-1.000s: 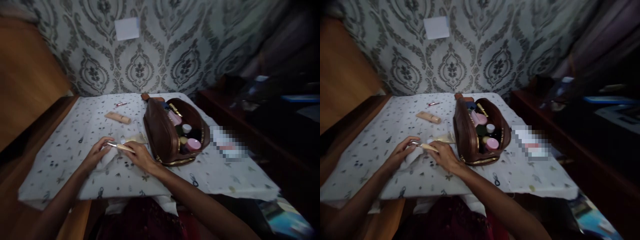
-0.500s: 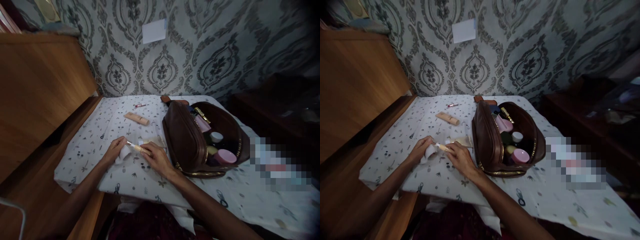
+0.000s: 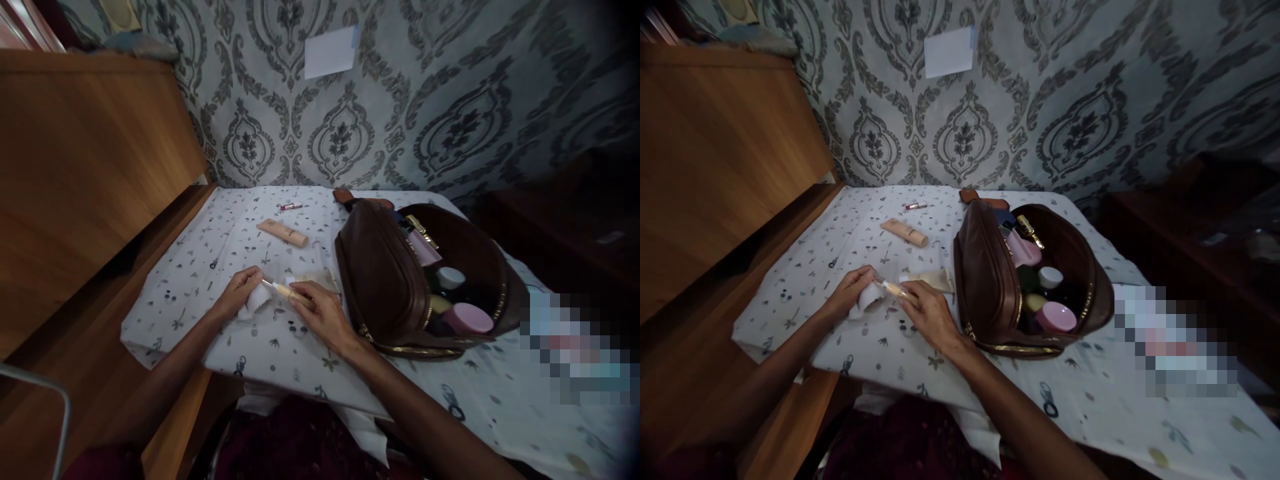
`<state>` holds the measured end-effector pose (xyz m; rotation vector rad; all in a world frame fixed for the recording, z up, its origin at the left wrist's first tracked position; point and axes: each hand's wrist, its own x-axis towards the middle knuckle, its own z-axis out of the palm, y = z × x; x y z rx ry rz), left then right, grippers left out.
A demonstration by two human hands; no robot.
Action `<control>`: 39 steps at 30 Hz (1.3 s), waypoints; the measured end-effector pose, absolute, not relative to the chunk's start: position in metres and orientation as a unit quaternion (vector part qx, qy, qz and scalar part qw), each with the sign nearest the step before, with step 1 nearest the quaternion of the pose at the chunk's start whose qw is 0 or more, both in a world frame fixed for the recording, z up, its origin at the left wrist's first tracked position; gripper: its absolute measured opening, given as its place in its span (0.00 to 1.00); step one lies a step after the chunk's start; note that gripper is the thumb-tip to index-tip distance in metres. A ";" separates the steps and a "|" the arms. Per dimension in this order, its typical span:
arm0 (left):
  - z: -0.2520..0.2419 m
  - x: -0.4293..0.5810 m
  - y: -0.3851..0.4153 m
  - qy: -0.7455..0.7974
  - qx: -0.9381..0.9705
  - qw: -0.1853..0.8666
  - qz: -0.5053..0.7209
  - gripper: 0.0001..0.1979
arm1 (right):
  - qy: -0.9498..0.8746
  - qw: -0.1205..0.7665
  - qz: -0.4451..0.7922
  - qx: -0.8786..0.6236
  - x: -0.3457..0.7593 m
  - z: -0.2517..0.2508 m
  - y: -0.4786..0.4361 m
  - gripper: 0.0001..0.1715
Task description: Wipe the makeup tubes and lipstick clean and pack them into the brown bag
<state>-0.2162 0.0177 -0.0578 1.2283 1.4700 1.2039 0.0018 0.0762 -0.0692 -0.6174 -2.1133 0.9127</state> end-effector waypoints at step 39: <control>-0.049 -0.214 0.015 0.588 0.493 0.415 0.490 0.22 | -0.809 0.381 0.352 -0.277 -0.001 -0.066 0.075 0.06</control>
